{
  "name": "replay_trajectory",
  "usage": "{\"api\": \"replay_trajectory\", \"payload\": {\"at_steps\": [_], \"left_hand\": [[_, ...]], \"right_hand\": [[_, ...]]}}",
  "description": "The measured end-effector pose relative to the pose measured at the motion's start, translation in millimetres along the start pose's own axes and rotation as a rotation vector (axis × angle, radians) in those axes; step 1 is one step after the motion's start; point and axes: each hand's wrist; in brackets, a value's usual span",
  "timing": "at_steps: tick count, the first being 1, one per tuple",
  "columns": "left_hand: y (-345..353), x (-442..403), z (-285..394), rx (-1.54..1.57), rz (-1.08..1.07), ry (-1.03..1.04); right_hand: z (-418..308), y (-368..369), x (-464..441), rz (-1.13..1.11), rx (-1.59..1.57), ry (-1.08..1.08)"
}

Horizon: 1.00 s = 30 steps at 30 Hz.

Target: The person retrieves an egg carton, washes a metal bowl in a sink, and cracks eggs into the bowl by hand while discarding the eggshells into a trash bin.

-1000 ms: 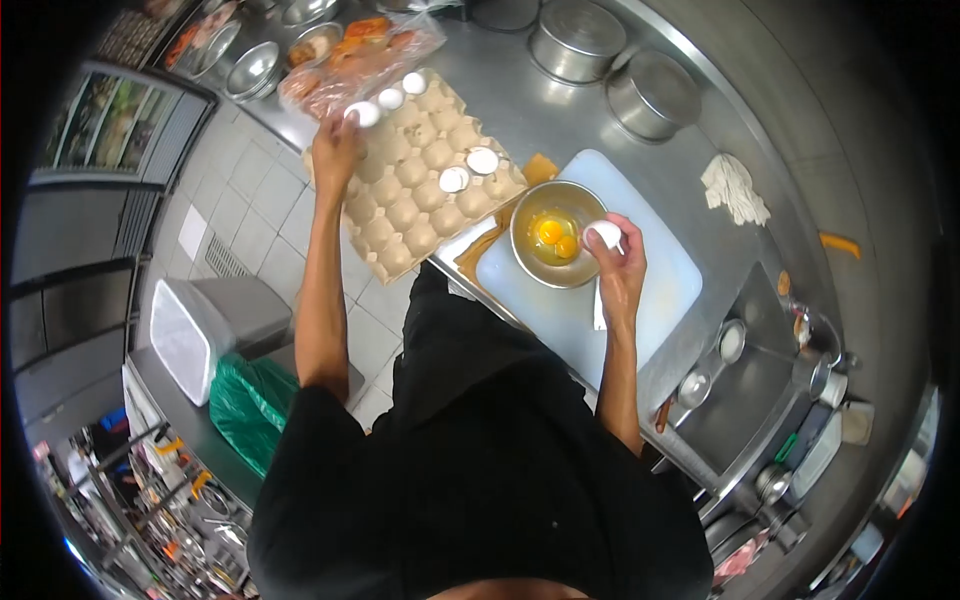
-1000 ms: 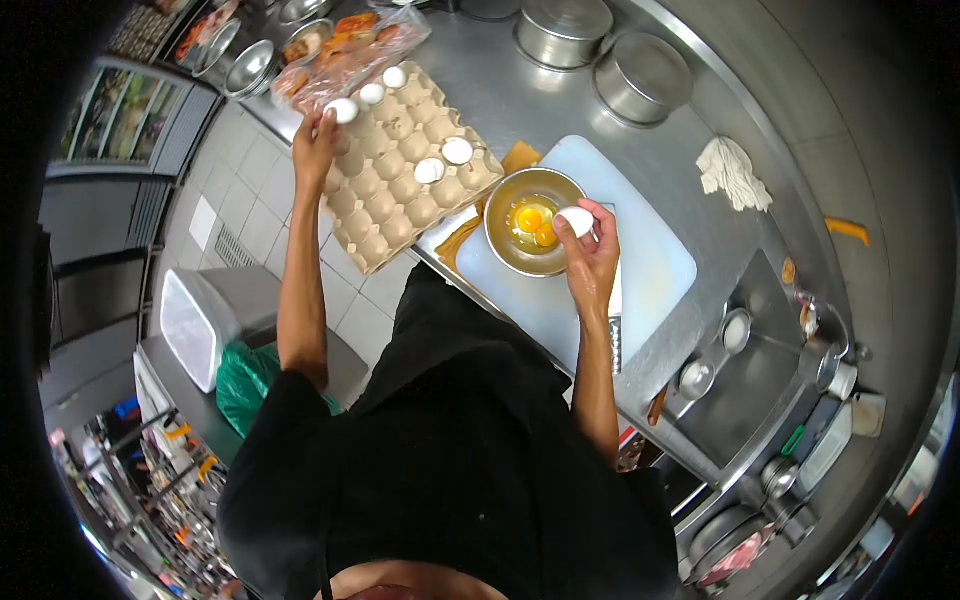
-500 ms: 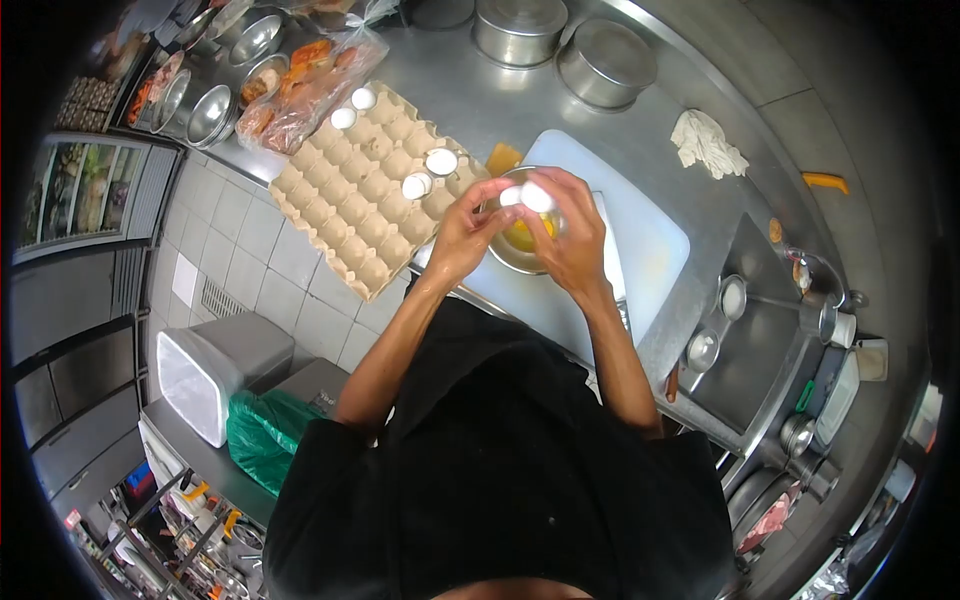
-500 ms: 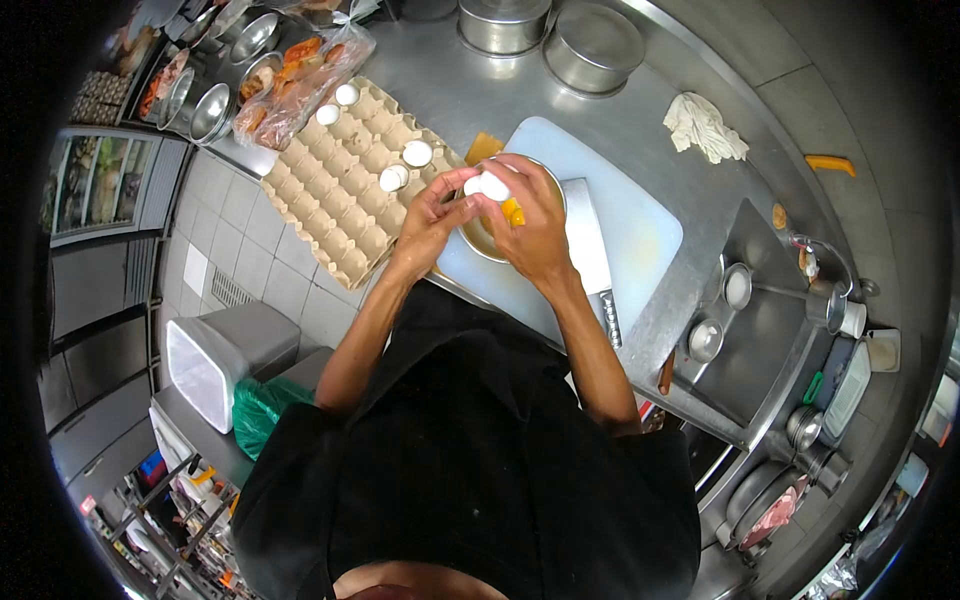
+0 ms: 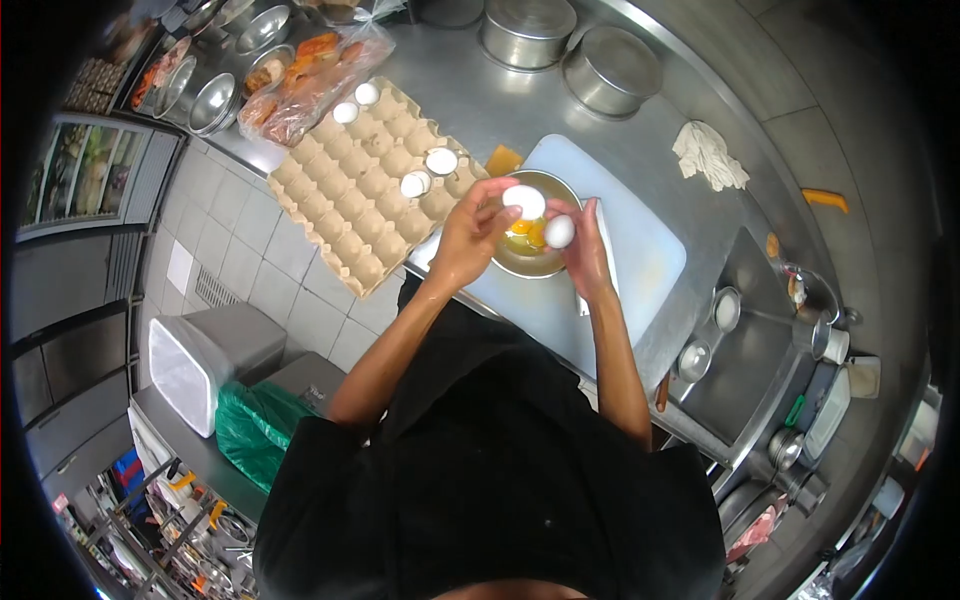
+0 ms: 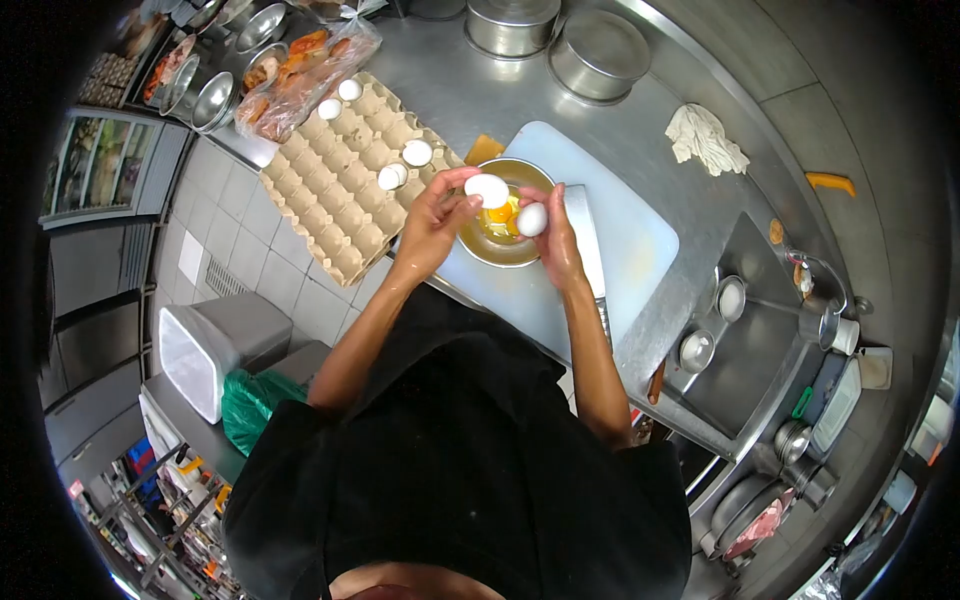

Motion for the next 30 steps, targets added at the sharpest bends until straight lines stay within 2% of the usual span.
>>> {"api": "replay_trajectory", "payload": {"at_steps": [2, 4, 5, 8, 10, 11, 12, 13, 16, 19, 21, 23, 25, 28, 30], "left_hand": [[7.8, 2.8, -4.1, -0.269, -0.163, -0.051], [6.3, 0.9, -3.2, -0.259, -0.142, -0.034], [1.2, -4.3, -2.3, -0.186, -0.107, -0.024], [-11.3, -9.9, -12.4, -0.066, -0.010, -0.042], [-22.4, -9.0, -21.4, 0.454, -0.089, -0.276], [-25.9, -9.8, -41.8, 0.112, -0.214, -0.068], [-22.9, -7.9, -53.2, -0.074, -0.243, -0.082], [-18.2, -3.5, -33.4, -0.316, -0.336, -0.238], [-11.4, -2.7, -32.9, -0.207, -0.356, -0.274], [-13.9, -5.9, -44.8, -0.196, -0.186, -0.284], [-18.0, -9.2, -62.9, -0.532, -0.125, 0.029], [-15.7, -3.3, -70.7, -0.585, -0.121, 0.093], [-9.9, 0.5, -74.0, -0.674, -0.125, 0.267], [-14.5, 3.7, -56.3, -0.648, -0.225, 0.266], [-14.7, 4.3, -47.7, -0.558, -0.185, 0.384]], "right_hand": [[-0.7, 9.3, 3.0, 0.056, 0.094, 0.015], [-0.2, 15.1, 1.0, 0.013, 0.171, -0.040], [-3.1, 11.5, 2.0, 0.021, 0.018, 0.010], [4.5, -7.2, 5.5, -0.036, 0.149, -0.095], [8.5, -14.7, 2.1, 0.001, 0.212, -0.110], [12.7, -16.2, -0.4, -0.007, 0.240, -0.171], [12.3, -16.1, -0.3, -0.079, 0.278, -0.188], [8.2, -1.1, 3.9, -0.111, 0.210, -0.204], [12.4, 11.1, 0.9, -0.129, 0.275, -0.168], [6.0, -2.4, -7.1, -0.208, 0.416, 0.021], [-5.4, -0.4, -6.8, -0.214, 0.525, 0.078], [-9.1, -3.8, 6.1, -0.242, 0.754, 0.087], [-9.2, -11.5, 5.9, -0.235, 0.757, 0.076], [-8.6, -12.1, 4.8, -0.181, 0.728, 0.017], [-8.1, -6.3, 6.9, -0.100, 0.718, -0.008]]}}
Point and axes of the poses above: each hand's wrist, its own x-axis away from the middle knuckle, its own y-axis out of the palm, z = x × y, and after that the axes turned 4 degrees about -x, right-handed
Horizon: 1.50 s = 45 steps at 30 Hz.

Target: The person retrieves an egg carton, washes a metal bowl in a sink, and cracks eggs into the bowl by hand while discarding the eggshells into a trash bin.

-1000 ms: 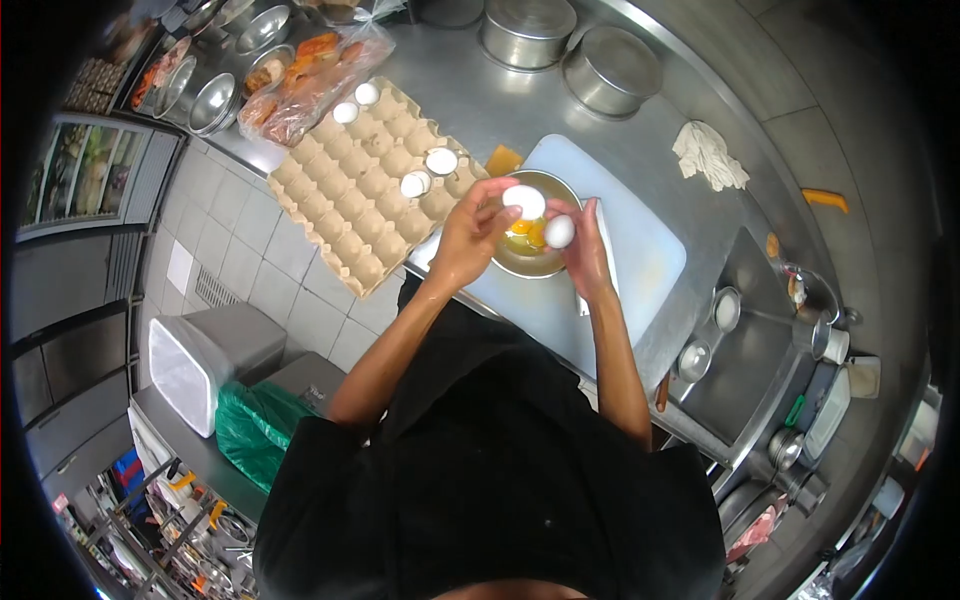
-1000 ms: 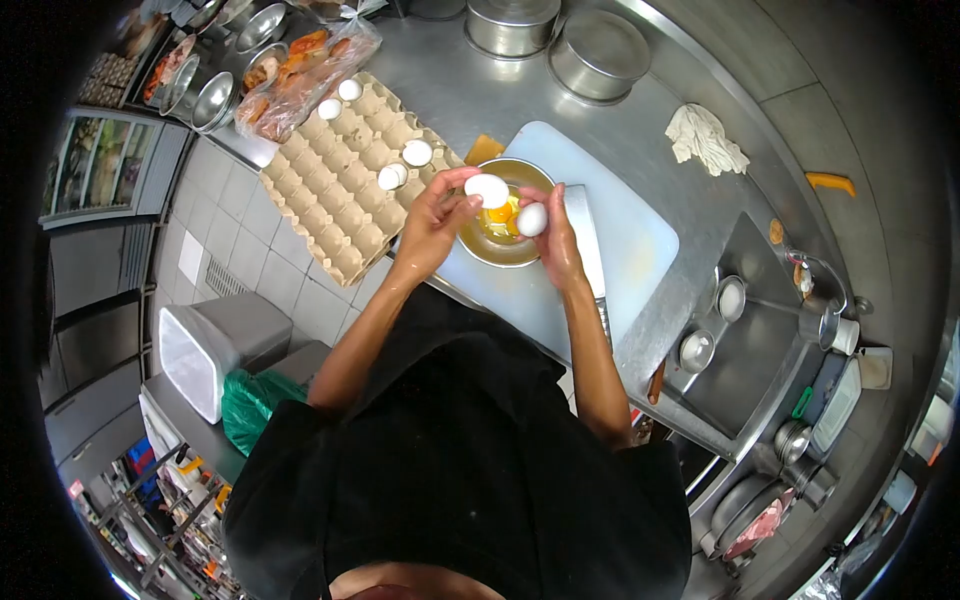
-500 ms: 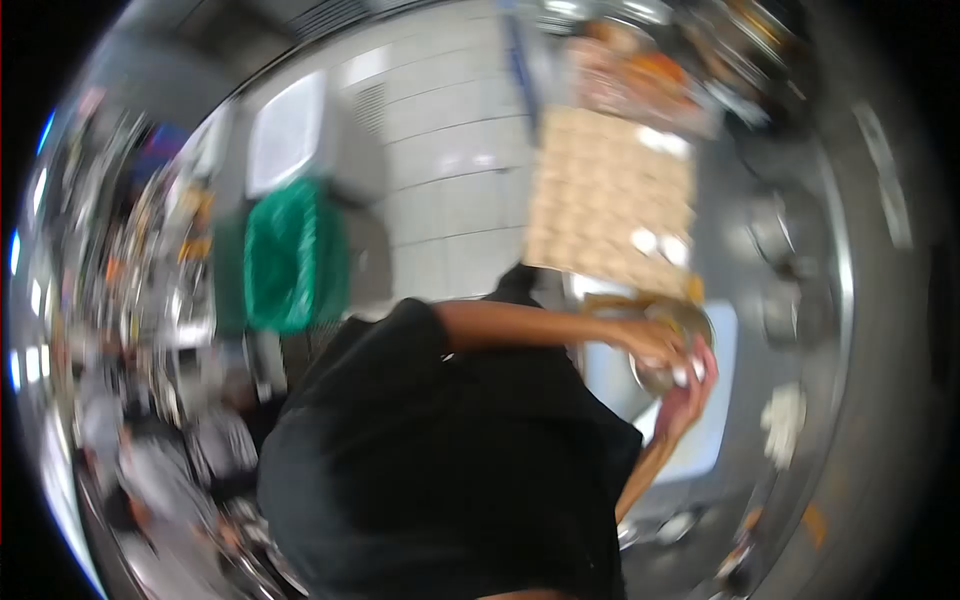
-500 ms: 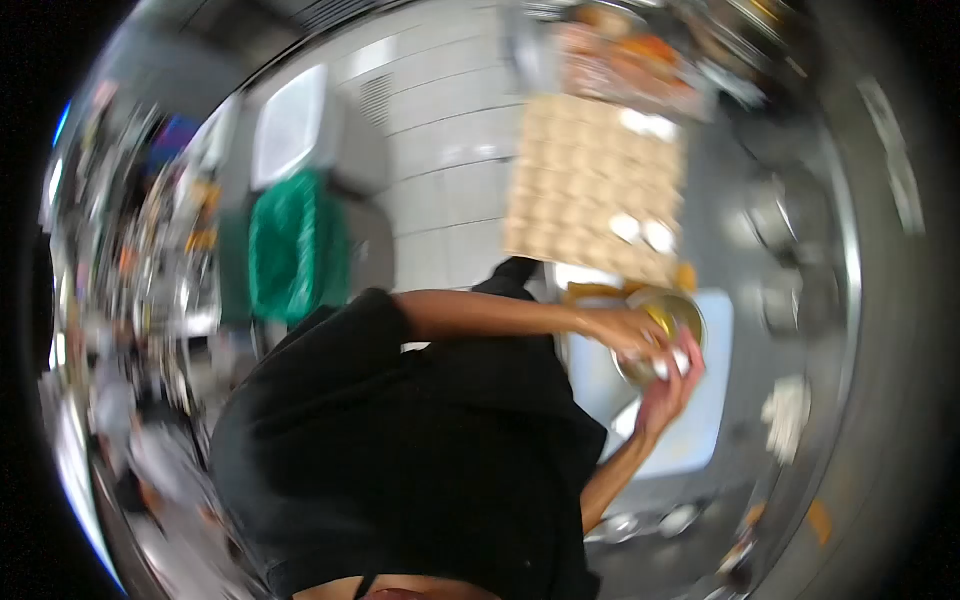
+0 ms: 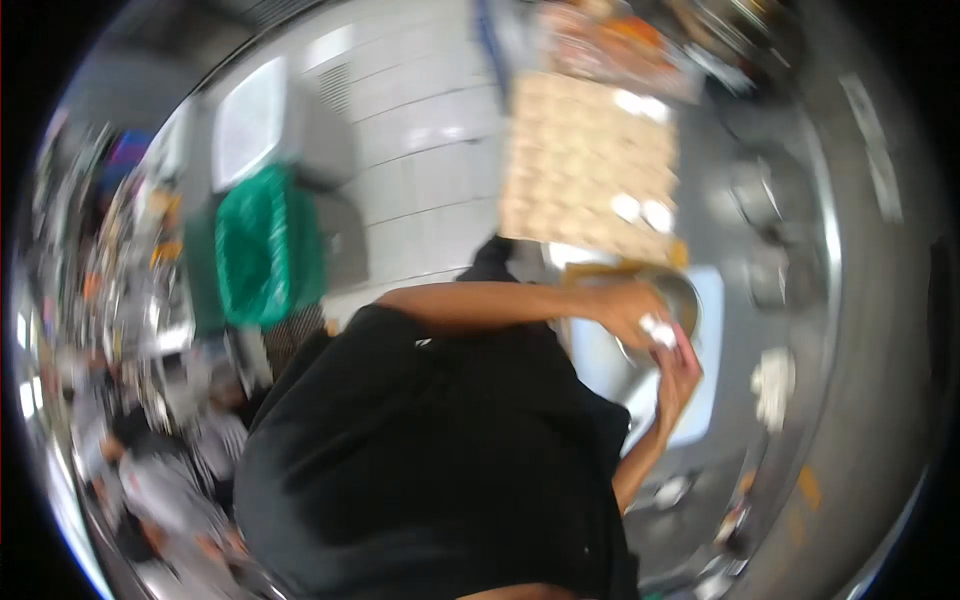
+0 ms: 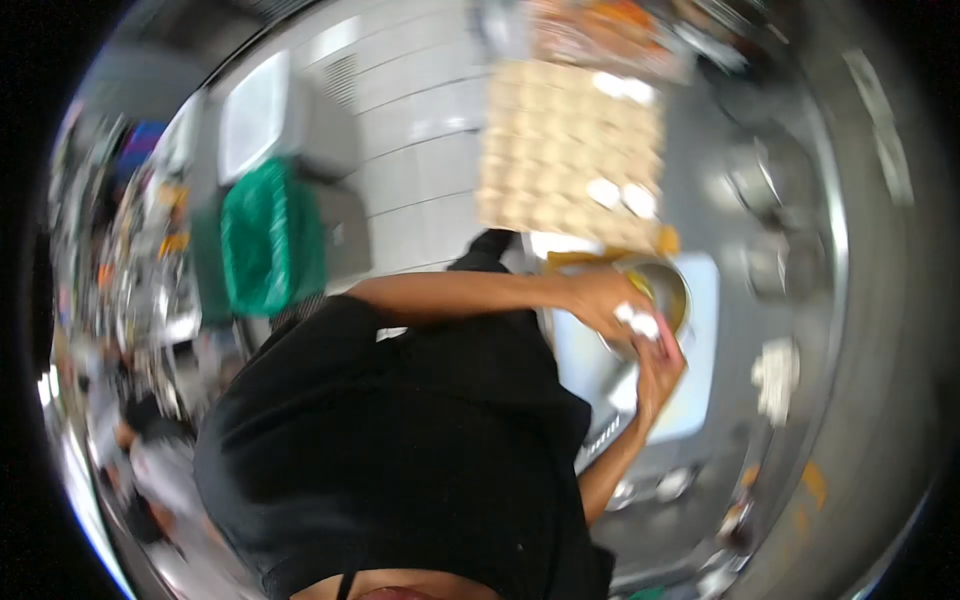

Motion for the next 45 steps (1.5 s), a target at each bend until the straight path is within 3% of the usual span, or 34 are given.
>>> {"api": "replay_trajectory", "payload": {"at_steps": [1, 2, 3, 5, 8, 12, 14, 18, 20, 23, 26, 30, 36, 38, 39, 41, 45], "left_hand": [[-0.7, -1.7, 6.7, -0.065, 0.018, -0.062], [3.6, -4.3, 2.7, -0.079, 0.037, 0.003], [-5.7, -8.0, 25.9, -0.145, -0.074, -0.255], [-0.5, -10.9, 22.7, -0.159, -0.040, -0.140], [-6.7, -16.5, 29.4, -0.194, -0.136, -0.240], [-6.1, -21.3, 21.8, -0.196, -0.176, -0.200], [-5.0, -24.3, 15.0, -0.182, -0.160, -0.073], [-3.0, -25.8, 18.0, -0.178, -0.139, -0.074], [-7.9, -29.4, 32.3, -0.094, -0.198, -0.270], [-8.5, -31.8, 33.6, -0.108, -0.248, -0.321], [-4.1, -31.2, 23.0, -0.150, -0.157, -0.134], [-7.2, -32.9, 21.1, -0.150, -0.225, -0.211], [-17.0, -42.7, 16.7, -0.102, -0.276, -0.099], [-22.0, -49.5, 15.9, -0.129, -0.364, -0.057], [-25.7, -53.0, 15.6, -0.129, -0.366, -0.054], [-33.9, -59.7, 23.4, -0.265, -0.509, -0.059], [-31.3, -60.7, 18.4, -0.386, -0.515, 0.029]], "right_hand": [[-13.4, 4.9, 4.5, 0.011, 0.052, 0.013], [-14.2, 5.7, 5.4, 0.030, 0.086, -0.054], [-13.7, 5.1, 7.2, 0.042, 0.035, -0.067], [1.2, 2.7, 7.3, 0.106, -0.056, -0.055], [10.2, 4.0, 8.4, 0.119, -0.159, -0.060], [7.2, -0.6, 14.0, 0.128, -0.175, -0.036], [10.9, -5.2, 12.2, 0.127, -0.089, -0.048], [10.0, -8.9, 11.3, 0.128, -0.124, -0.047], [4.4, -9.3, 12.7, 0.113, -0.073, -0.027], [7.6, -11.8, 11.3, 0.090, 0.017, -0.067], [-1.5, -8.7, 14.1, 0.116, 0.009, -0.038], [-1.5, -11.4, 13.3, 0.127, 0.045, -0.025], [-5.8, -21.2, 13.9, 0.085, 0.060, -0.058], [-8.3, -27.1, 13.2, 0.054, 0.372, -0.202], [-10.8, -28.0, 12.0, 0.057, 0.372, -0.203], [-15.2, -28.9, 12.3, 0.037, 0.552, -0.401], [-19.3, -27.1, 14.3, 0.068, 0.719, -0.350]]}}
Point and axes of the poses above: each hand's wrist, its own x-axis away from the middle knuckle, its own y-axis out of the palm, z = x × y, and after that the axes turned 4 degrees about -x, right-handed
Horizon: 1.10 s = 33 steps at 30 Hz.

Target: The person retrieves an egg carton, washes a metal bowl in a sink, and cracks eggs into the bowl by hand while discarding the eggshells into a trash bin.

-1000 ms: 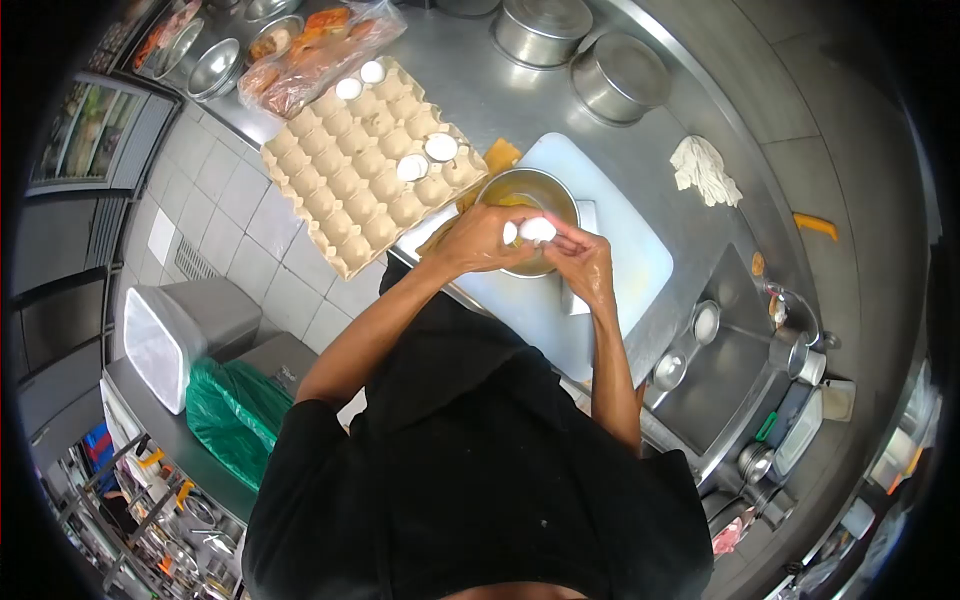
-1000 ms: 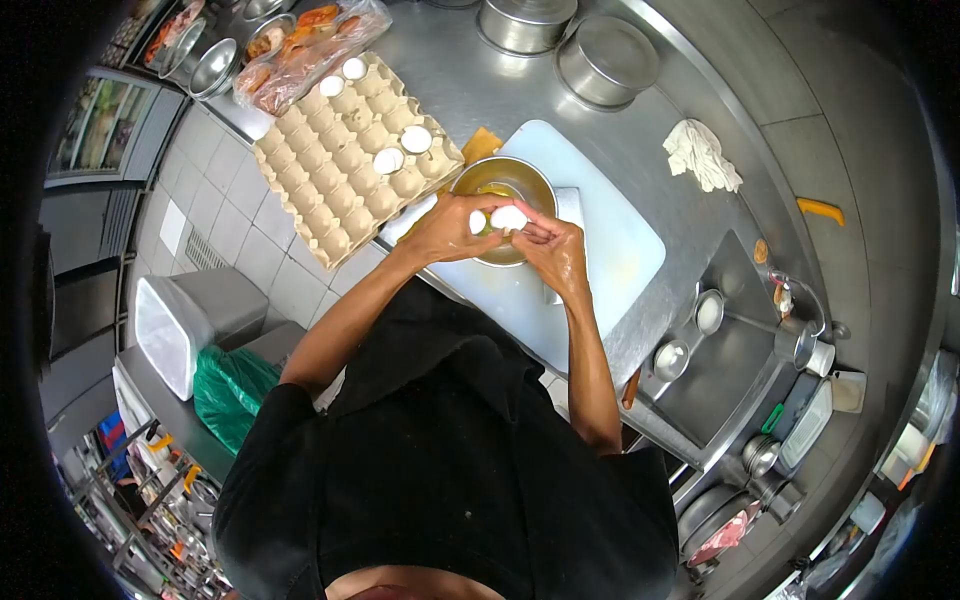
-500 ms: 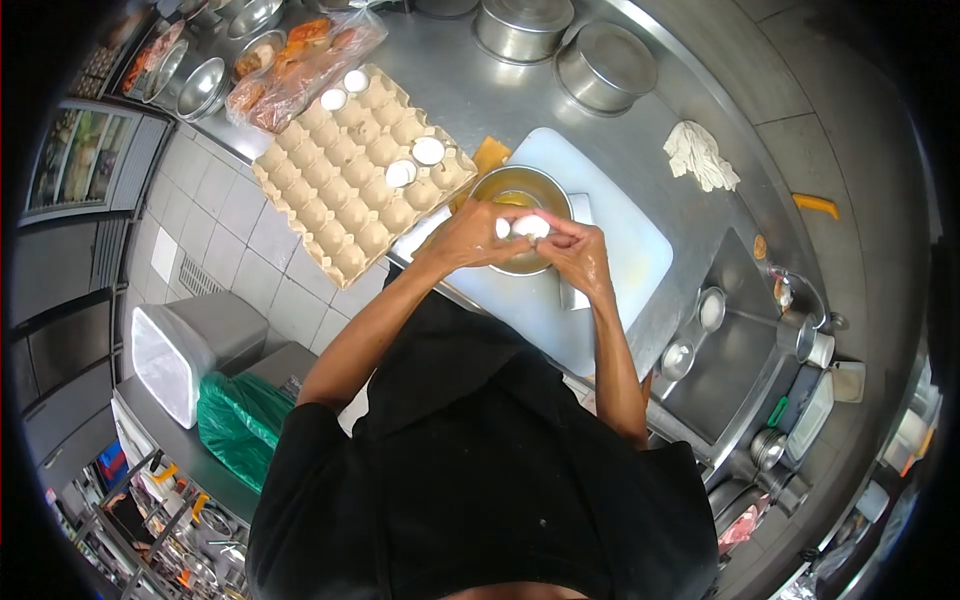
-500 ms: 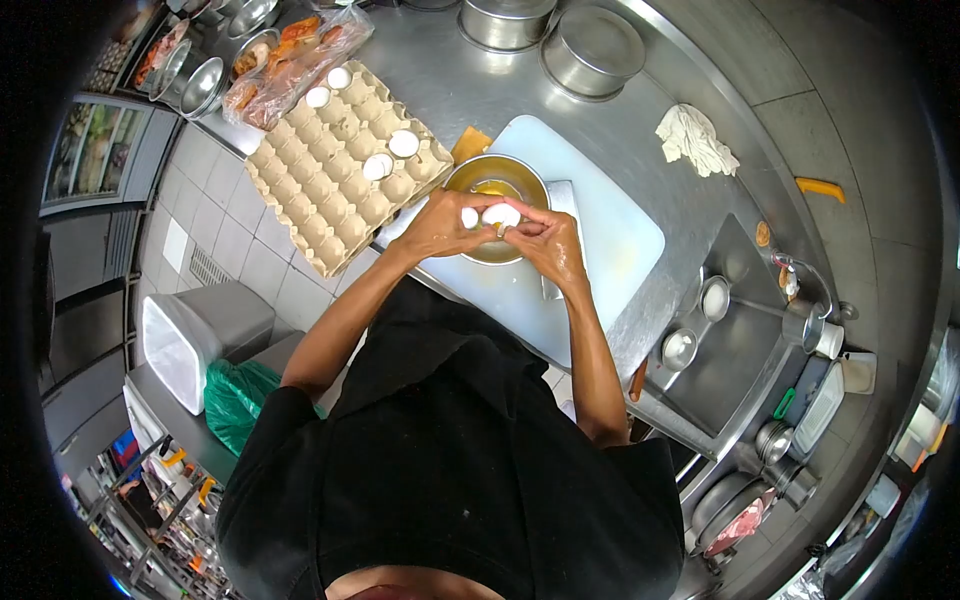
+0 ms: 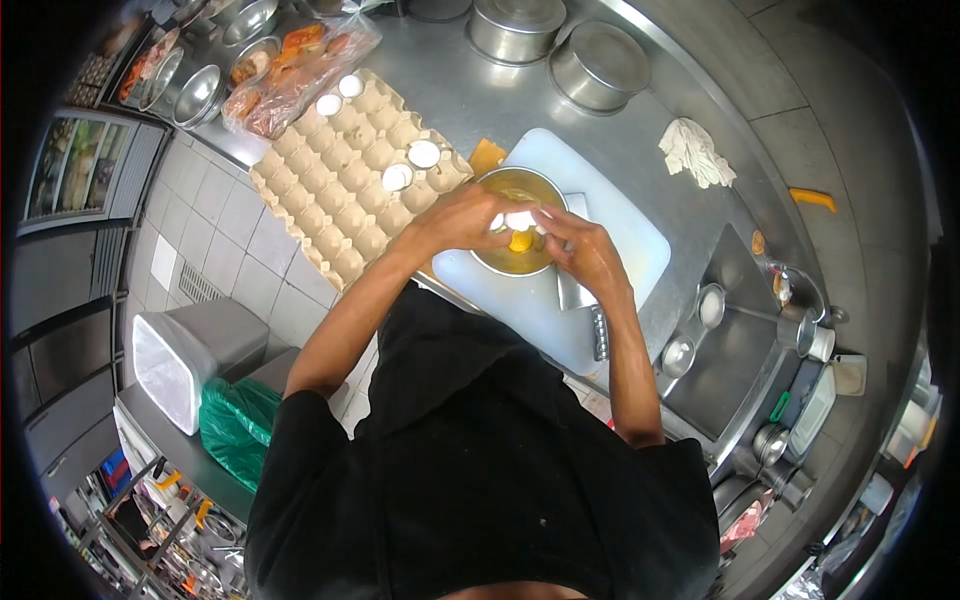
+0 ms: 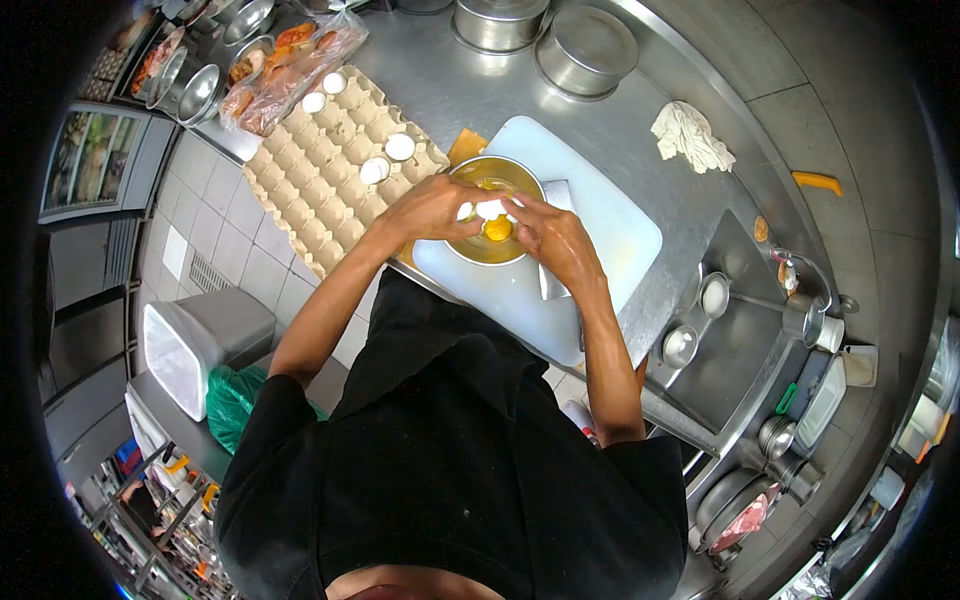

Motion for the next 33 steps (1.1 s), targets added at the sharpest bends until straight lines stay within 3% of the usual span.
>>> {"api": "replay_trajectory", "payload": {"at_steps": [3, 5, 6, 9, 11, 13, 17, 19, 20, 21, 23, 24, 25, 27, 28, 30, 31, 33], "left_hand": [[5.3, 5.9, -2.5, -0.069, 0.135, 0.025], [-2.1, 16.2, 9.2, -0.005, 0.267, -0.032], [-10.0, 23.9, 14.4, 0.033, 0.203, -0.166], [-32.7, 52.8, 17.3, 0.133, 0.383, -0.231], [-48.5, 73.0, 7.1, 0.204, 0.495, -0.215], [-57.9, 88.0, -1.7, 0.305, 0.585, -0.282], [-74.5, 105.0, -15.5, 0.359, 0.673, -0.465], [-82.0, 109.1, -22.4, 0.165, 0.727, -0.634], [-82.1, 114.0, -32.8, 0.088, 0.697, -0.656], [-79.5, 121.2, -41.0, 0.085, 0.705, -0.662], [-74.4, 138.9, -56.4, -0.190, 0.695, -0.722], [-68.0, 150.8, -64.9, -0.184, 0.843, -0.689], [-69.4, 164.6, -64.3, -0.189, 0.853, -0.696], [-65.9, 192.6, -60.5, -0.187, 1.070, -0.885], [-61.9, 206.4, -60.3, -0.187, 1.080, -0.893], [-43.6, 229.8, -66.3, -0.207, 1.142, -1.153], [-28.9, 236.5, -77.9, -0.209, 1.170, -1.174], [6.8, 278.6, -98.4, -0.164, 1.195, -1.106]], "right_hand": [[-2.7, 2.0, -5.0, 0.115, -0.080, -0.131], [-10.2, 7.0, -12.5, 0.159, -0.359, -0.004], [-15.0, 14.0, -17.3, 0.159, -0.467, 0.069], [-43.8, 30.6, -45.5, 0.194, -0.576, -0.017], [-56.0, 49.1, -70.9, 0.167, -0.604, -0.057], [-74.8, 64.4, -95.4, 0.144, -0.849, -0.134], [-94.7, 91.9, -137.0, 0.117, -1.146, -0.034], [-94.1, 108.0, -158.5, 0.011, -1.065, -0.073], [-93.6, 112.6, -166.2, 0.059, -0.787, -0.108], [-90.4, 113.9, -172.0, 0.050, -0.789, -0.113], [-78.2, 112.7, -184.0, 0.054, -0.163, -0.310], [-74.4, 116.9, -185.9, 0.237, -0.209, -0.366], [-76.8, 113.5, -186.4, 0.230, -0.213, -0.377], [-79.7, 102.3, -183.9, 0.145, -0.051, -0.326], [-76.4, 97.4, -183.0, 0.013, 0.086, -0.377], [-60.6, 103.0, -188.7, 0.017, 0.104, -0.453], [-51.9, 108.2, -194.9, 0.028, 0.114, -0.526], [-44.9, 101.3, -204.2, 0.003, -0.087, -0.343]]}}
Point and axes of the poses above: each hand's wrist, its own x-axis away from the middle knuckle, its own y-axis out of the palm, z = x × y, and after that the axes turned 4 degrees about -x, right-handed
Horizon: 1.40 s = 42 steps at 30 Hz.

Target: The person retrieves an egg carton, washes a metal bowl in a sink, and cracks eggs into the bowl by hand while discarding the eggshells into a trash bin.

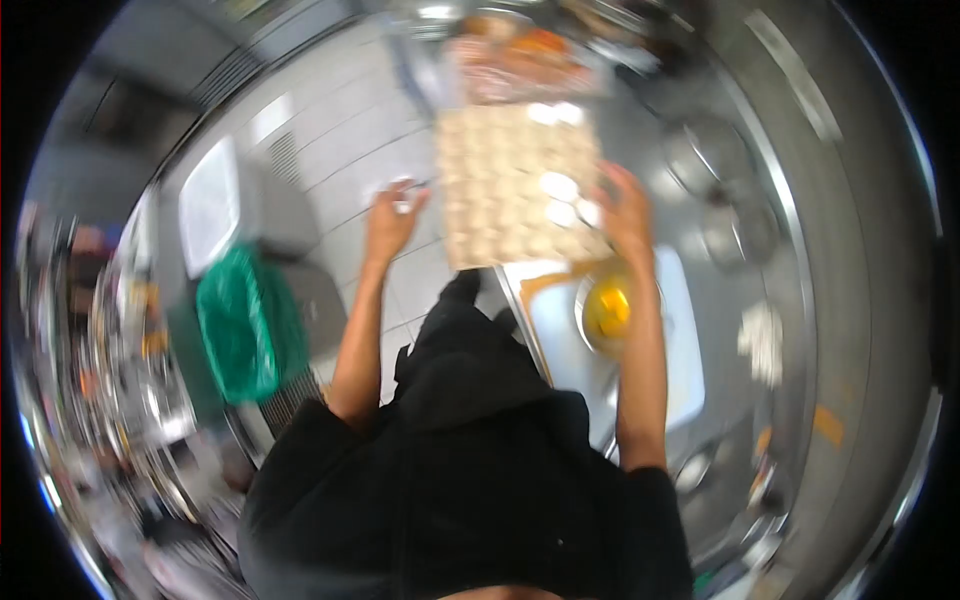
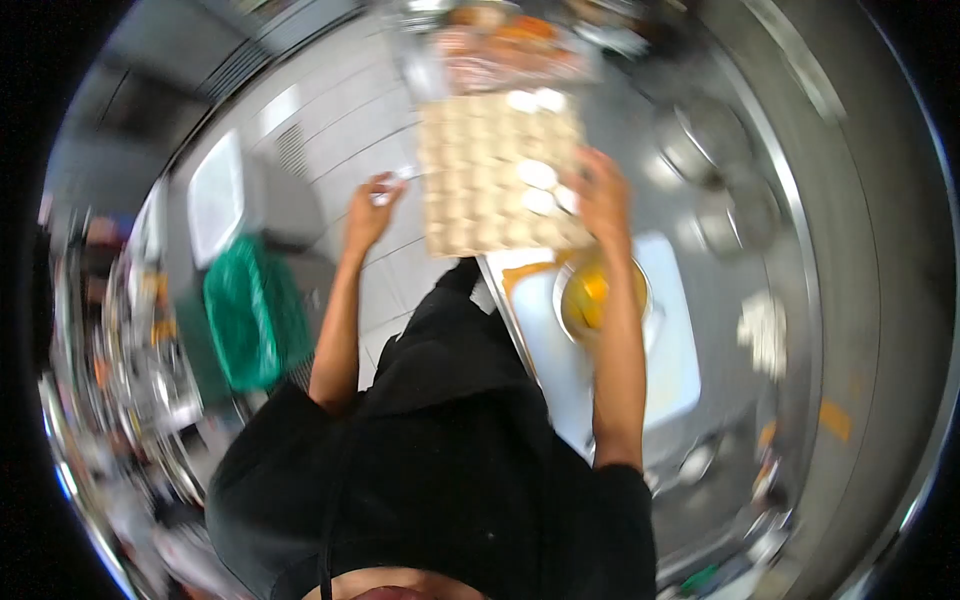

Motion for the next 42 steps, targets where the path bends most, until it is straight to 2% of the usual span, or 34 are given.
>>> {"api": "replay_trajectory", "payload": {"at_steps": [1, 2, 3, 5, 6, 8, 9, 10, 11, 13, 14, 17, 18, 19, 20, 22, 23, 24, 26, 30, 32, 35, 39, 42], "left_hand": [[-7.9, 12.1, -16.9, 0.008, 0.017, -0.073], [-18.4, 24.4, -27.0, 0.012, 0.047, -0.159], [-37.0, 33.7, -38.9, -0.031, 0.067, -0.303], [-70.5, 59.2, -85.3, -0.063, 0.125, -0.495], [-76.7, 78.3, -127.3, -0.171, 0.225, -0.600], [-86.9, 115.3, -198.1, -0.347, 0.342, -0.792], [-103.1, 133.4, -228.6, -0.422, 0.371, -0.883], [-122.7, 149.2, -250.7, -0.380, 0.365, -1.008], [-141.0, 163.8, -272.6, -0.337, 0.350, -1.128], [-160.9, 187.0, -316.8, -0.397, 0.431, -1.286], [-168.5, 197.8, -337.2, -0.448, 0.438, -1.281], [-193.5, 201.1, -372.3, -0.661, 0.206, -1.263], [-196.7, 203.5, -397.4, -0.724, 0.175, -1.168], [-205.3, 190.5, -408.5, -0.788, 0.063, -1.156], [-207.9, 185.3, -424.8, -0.872, -0.004, -1.072], [-211.1, 169.9, -448.7, -1.006, -0.268, -0.962], [-209.3, 171.0, -486.1, -1.044, -0.287, -0.914], [-197.9, 173.6, -516.2, -1.080, -0.303, -0.876], [-206.9, 155.5, -492.7, -1.052, -0.351, -0.858], [-197.9, 163.5, -496.2, -0.996, -0.362, -0.709], [-175.1, 158.4, -475.7, -0.922, -0.459, -0.755], [-134.1, 149.8, -403.9, -0.861, -0.572, -0.727], [-72.7, 139.6, -312.7, -0.817, -0.598, -0.659], [-30.5, 134.9, -247.7, -0.749, -0.669, -0.592]], "right_hand": [[1.0, -4.0, -1.5, -0.020, -0.076, 0.168], [20.1, 0.4, -7.5, -0.065, -0.122, 0.218], [25.3, 0.1, -14.6, -0.162, -0.326, 0.440], [68.1, -0.3, -19.5, -0.219, -0.155, 0.434], [81.4, 2.4, -19.6, -0.205, -0.313, 0.490], [99.1, -9.8, -13.9, -0.119, -0.269, 0.388], [131.2, -18.9, -11.6, -0.060, -0.297, 0.286], [125.7, -38.3, -8.4, -0.043, -0.175, 0.285], [123.7, -50.8, 3.7, 0.066, -0.246, 0.234], [108.0, -80.4, 23.8, 0.163, -0.251, 0.392], [99.6, -94.4, 37.4, 0.182, -0.204, 0.448], [81.8, -112.7, 80.0, 0.259, -0.108, 0.543], [74.9, -122.3, 113.5, 0.306, -0.063, 0.586], [59.8, -124.6, 137.1, 0.332, -0.098, 0.599], [38.8, -122.2, 156.1, 0.303, -0.062, 0.615], [12.7, -122.2, 184.6, 0.216, 0.001, 0.617], [27.4, -128.4, 202.3, 0.224, -0.023, 0.634], [1.1, -115.5, 210.8, 0.231, 0.013, 0.647], [-37.5, -100.0, 223.0, 0.234, 0.047, 0.622], [-51.0, -94.9, 254.3, 0.270, 0.101, 0.657], [-53.8, -89.7, 260.5, 0.334, 0.028, 0.644], [-68.9, -67.3, 253.7, 0.358, 0.019, 0.554], [-117.7, -38.7, 204.5, 0.258, 0.182, 0.454], [-105.9, -27.9, 158.8, 0.125, 0.188, 0.296]]}}
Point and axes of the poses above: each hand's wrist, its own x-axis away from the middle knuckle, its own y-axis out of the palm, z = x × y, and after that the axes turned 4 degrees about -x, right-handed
